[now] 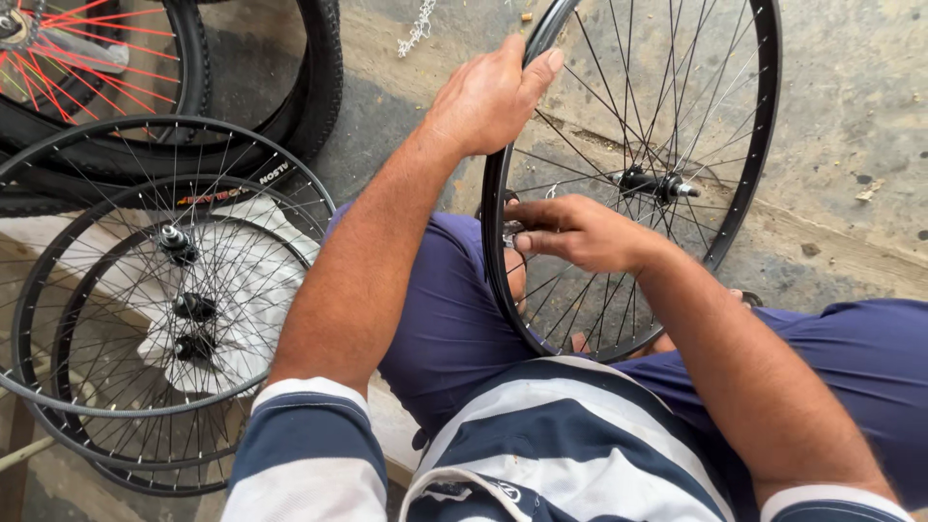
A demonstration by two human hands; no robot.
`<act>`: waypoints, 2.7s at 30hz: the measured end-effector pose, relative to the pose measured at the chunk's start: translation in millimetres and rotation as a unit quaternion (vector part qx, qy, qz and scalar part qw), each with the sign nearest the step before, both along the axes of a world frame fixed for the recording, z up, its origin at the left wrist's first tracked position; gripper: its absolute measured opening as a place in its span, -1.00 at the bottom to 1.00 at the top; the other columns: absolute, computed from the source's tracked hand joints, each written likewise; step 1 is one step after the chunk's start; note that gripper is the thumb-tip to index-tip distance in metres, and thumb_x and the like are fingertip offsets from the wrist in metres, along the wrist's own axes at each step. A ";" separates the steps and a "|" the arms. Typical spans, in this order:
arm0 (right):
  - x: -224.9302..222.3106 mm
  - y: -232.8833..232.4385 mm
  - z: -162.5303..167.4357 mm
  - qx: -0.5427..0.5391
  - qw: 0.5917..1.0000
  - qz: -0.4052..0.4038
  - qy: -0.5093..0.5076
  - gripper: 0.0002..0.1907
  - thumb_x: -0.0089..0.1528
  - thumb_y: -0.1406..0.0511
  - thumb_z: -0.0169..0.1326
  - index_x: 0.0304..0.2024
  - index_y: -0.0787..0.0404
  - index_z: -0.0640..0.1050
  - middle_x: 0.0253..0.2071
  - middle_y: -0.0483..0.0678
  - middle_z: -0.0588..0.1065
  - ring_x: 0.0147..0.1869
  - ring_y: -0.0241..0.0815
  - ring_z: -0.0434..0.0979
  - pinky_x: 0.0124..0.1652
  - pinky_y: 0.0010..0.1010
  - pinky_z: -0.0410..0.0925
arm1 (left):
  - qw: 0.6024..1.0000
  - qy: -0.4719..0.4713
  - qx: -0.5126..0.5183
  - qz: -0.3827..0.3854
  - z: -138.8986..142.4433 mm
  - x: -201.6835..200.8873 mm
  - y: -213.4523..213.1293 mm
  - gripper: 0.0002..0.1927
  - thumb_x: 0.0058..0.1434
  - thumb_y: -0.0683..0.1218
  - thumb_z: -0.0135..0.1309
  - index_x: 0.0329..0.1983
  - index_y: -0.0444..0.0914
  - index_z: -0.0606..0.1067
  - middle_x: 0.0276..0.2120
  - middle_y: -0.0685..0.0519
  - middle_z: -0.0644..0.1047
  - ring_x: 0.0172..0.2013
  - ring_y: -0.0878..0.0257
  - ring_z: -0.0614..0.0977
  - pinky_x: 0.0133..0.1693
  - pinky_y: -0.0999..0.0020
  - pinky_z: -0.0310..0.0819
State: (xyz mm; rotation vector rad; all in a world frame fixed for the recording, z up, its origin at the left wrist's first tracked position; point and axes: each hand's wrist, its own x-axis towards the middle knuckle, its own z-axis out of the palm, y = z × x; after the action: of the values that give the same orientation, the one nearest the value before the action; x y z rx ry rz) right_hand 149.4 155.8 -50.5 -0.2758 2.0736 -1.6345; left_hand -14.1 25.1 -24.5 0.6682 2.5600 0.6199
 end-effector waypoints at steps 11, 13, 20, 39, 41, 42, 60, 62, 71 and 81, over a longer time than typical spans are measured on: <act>10.0 -11.8 7.7 0.138 0.961 -0.053 0.233 -0.78 0.11 0.28 0.27 -0.27 0.19 0.52 -0.20 -0.02 0.61 -0.14 0.02 0.62 -0.21 -0.18 0.39 | 1.000 -0.005 -0.008 0.007 -7.8 -1.4 -3.4 -0.36 0.40 0.37 -0.27 0.04 -0.27 0.44 -0.18 -0.18 0.63 -0.04 -0.18 0.62 -0.02 -0.11 0.43; 2.9 0.1 7.5 0.025 0.999 0.010 0.025 -0.79 0.20 0.24 0.22 -0.18 0.15 0.52 -0.19 -0.07 0.64 -0.15 -0.03 0.66 -0.28 -0.23 0.40 | 0.999 -0.022 -0.012 0.022 -8.5 -3.5 -2.5 -0.36 0.38 0.37 -0.27 0.06 -0.25 0.43 -0.20 -0.16 0.64 -0.07 -0.16 0.64 -0.03 -0.10 0.45; 22.5 -19.9 -0.5 0.070 0.943 -0.042 0.323 -0.80 0.12 0.31 0.29 -0.32 0.21 0.51 -0.02 0.05 0.57 -0.07 0.12 0.60 -0.14 -0.16 0.47 | 0.996 0.049 0.062 0.042 1.2 -22.6 13.3 -0.45 0.28 0.31 -0.04 0.07 -0.19 0.46 -0.25 -0.14 0.65 -0.12 -0.13 0.66 -0.08 -0.07 0.47; 15.5 -13.9 -20.2 -0.015 0.985 -0.174 0.014 -0.72 0.36 0.22 0.11 -0.01 0.25 0.66 -0.27 0.04 0.66 -0.26 -0.15 0.64 -0.23 -0.35 0.49 | 1.000 0.002 0.004 0.010 11.3 1.8 -3.9 -0.39 0.34 0.36 -0.16 -0.16 -0.24 0.57 -0.24 -0.21 0.63 -0.11 -0.21 0.63 -0.09 -0.10 0.47; 16.2 -13.1 -27.9 -0.046 0.982 -0.184 0.016 -0.71 0.37 0.21 0.10 0.00 0.27 0.66 -0.25 0.04 0.67 -0.20 -0.19 0.63 -0.18 -0.37 0.49 | 1.000 -0.004 0.019 0.005 10.4 -1.4 -3.8 -0.36 0.36 0.37 -0.19 -0.17 -0.25 0.57 -0.22 -0.23 0.62 -0.09 -0.24 0.62 -0.07 -0.10 0.47; 17.2 -9.5 -31.4 -0.040 0.982 -0.176 0.059 -0.71 0.36 0.22 0.11 0.00 0.27 0.65 -0.20 0.02 0.68 -0.14 -0.23 0.66 -0.13 -0.39 0.49 | 1.000 -0.009 0.011 0.008 10.3 -2.2 -3.5 -0.35 0.38 0.38 -0.22 -0.18 -0.26 0.57 -0.22 -0.24 0.62 -0.08 -0.25 0.61 -0.07 -0.11 0.47; -0.4 -8.2 23.2 -0.073 0.997 -0.032 0.000 -0.58 0.15 0.28 0.20 0.06 0.20 0.51 -0.08 0.00 0.59 -0.02 -0.07 0.58 -0.06 -0.34 0.44 | 0.999 -0.026 -0.023 0.013 9.3 6.6 7.1 -0.33 0.36 0.39 -0.31 -0.09 -0.23 0.54 -0.17 -0.20 0.62 -0.04 -0.23 0.59 -0.01 -0.17 0.41; 3.7 -7.5 20.9 -0.154 0.986 -0.059 -0.028 -0.59 0.15 0.30 0.21 0.04 0.21 0.49 -0.06 -0.03 0.59 0.00 -0.09 0.60 -0.06 -0.39 0.45 | 0.999 -0.027 -0.029 0.014 8.7 6.6 7.2 -0.33 0.35 0.39 -0.32 -0.09 -0.22 0.53 -0.20 -0.18 0.63 -0.06 -0.20 0.60 -0.02 -0.16 0.41; 16.4 3.9 -17.8 -0.012 0.998 -0.063 0.029 -0.66 0.12 0.30 0.33 -0.16 0.29 0.50 -0.12 -0.01 0.62 -0.20 -0.16 0.62 -0.20 -0.33 0.48 | 0.999 -0.009 -0.038 0.001 7.5 5.9 9.8 -0.33 0.38 0.38 -0.30 -0.12 -0.26 0.52 -0.22 -0.21 0.62 -0.09 -0.22 0.61 -0.05 -0.15 0.42; 17.0 -22.4 -1.9 0.180 0.976 -0.084 0.090 -0.60 0.13 0.18 0.34 -0.05 0.23 0.60 -0.23 0.13 0.64 -0.17 -0.03 0.66 -0.15 -0.24 0.46 | 1.000 0.004 -0.015 -0.011 4.7 9.7 8.2 -0.36 0.40 0.35 -0.28 -0.13 -0.28 0.51 -0.19 -0.25 0.61 -0.06 -0.27 0.59 -0.04 -0.17 0.41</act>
State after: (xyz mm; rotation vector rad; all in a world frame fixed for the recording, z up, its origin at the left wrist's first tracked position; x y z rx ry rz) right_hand 166.3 133.4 -52.4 -0.1308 2.5423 -1.3279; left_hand -4.4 33.3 -19.7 0.6895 2.5610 0.5724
